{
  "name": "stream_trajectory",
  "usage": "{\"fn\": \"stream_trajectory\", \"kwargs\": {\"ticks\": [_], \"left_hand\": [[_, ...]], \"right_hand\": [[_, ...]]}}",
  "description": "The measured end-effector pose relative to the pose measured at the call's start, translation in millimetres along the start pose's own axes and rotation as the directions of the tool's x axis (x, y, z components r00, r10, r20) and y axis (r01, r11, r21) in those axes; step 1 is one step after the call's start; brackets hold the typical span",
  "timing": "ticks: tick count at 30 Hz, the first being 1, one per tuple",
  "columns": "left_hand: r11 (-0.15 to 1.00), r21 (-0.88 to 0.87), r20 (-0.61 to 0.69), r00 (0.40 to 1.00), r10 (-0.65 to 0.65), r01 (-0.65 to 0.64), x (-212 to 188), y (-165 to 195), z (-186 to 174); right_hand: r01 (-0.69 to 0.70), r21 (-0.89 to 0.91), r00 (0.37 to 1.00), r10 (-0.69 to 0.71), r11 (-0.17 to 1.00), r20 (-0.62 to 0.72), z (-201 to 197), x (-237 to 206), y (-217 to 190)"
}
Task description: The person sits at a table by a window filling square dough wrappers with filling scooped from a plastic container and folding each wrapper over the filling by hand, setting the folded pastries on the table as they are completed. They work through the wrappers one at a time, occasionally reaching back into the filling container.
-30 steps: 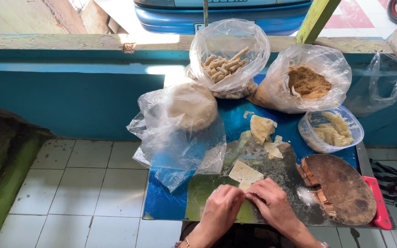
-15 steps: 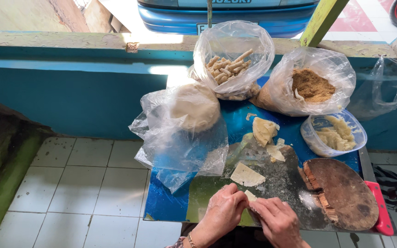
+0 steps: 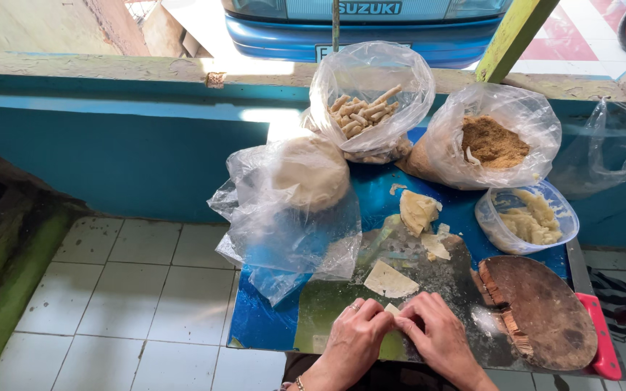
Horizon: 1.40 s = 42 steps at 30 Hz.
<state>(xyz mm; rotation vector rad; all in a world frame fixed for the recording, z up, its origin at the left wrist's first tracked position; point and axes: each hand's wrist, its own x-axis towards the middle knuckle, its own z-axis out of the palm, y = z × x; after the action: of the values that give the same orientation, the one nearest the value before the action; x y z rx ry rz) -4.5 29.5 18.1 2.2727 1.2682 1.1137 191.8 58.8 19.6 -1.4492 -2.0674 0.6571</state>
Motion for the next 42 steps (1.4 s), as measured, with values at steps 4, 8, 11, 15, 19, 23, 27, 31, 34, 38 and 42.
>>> {"fn": "stream_trajectory", "kwargs": {"ticks": [4,8,11,15,19,23,27,31,34,38,42], "left_hand": [[0.998,-0.022,0.073,0.996,-0.049,0.05,7,-3,-1],[0.985,-0.135,0.084,0.992,-0.097,0.107,15,-6,-10],[0.978,-0.204,0.025,0.999,-0.037,0.042,13,-6,-13],[0.996,-0.013,0.014,0.996,0.089,-0.089,8,-6,-5],[1.0,-0.011,0.033,0.999,0.019,-0.019,13,-12,0],[0.993,-0.109,-0.013,0.999,-0.038,0.036,15,-10,0],[1.0,-0.001,0.021,0.999,-0.027,0.027,11,-7,2],[0.998,0.019,-0.02,0.998,-0.055,0.055,13,-9,6],[0.985,-0.101,-0.013,0.99,-0.141,0.139,15,-8,3],[0.939,-0.173,0.102,0.954,-0.282,0.297,18,-2,-12],[0.946,-0.224,0.067,0.972,-0.224,0.233,22,4,-27]], "right_hand": [[0.241,-0.154,0.938,-0.271,0.958,-0.217,4,-16,-6],[0.305,-0.272,0.903,-0.368,0.913,-0.222,6,-18,-5],[0.251,-0.207,0.936,-0.291,0.946,-0.196,5,-9,1],[0.228,-0.29,0.952,-0.275,0.929,-0.134,3,-6,4],[0.284,-0.395,0.892,-0.391,0.874,-0.225,7,-13,0],[0.239,-0.324,0.922,-0.319,0.915,-0.22,7,-8,-2],[0.233,-0.305,0.927,-0.305,0.924,-0.216,3,-1,-4],[0.299,-0.344,0.897,-0.385,0.89,-0.217,0,-3,-10],[0.279,-0.287,0.925,-0.336,0.916,-0.175,-6,-3,-15],[0.346,-0.304,0.924,-0.379,0.888,-0.057,-17,4,-27],[0.514,-0.299,0.844,-0.536,0.804,0.009,-43,29,-43]]}}
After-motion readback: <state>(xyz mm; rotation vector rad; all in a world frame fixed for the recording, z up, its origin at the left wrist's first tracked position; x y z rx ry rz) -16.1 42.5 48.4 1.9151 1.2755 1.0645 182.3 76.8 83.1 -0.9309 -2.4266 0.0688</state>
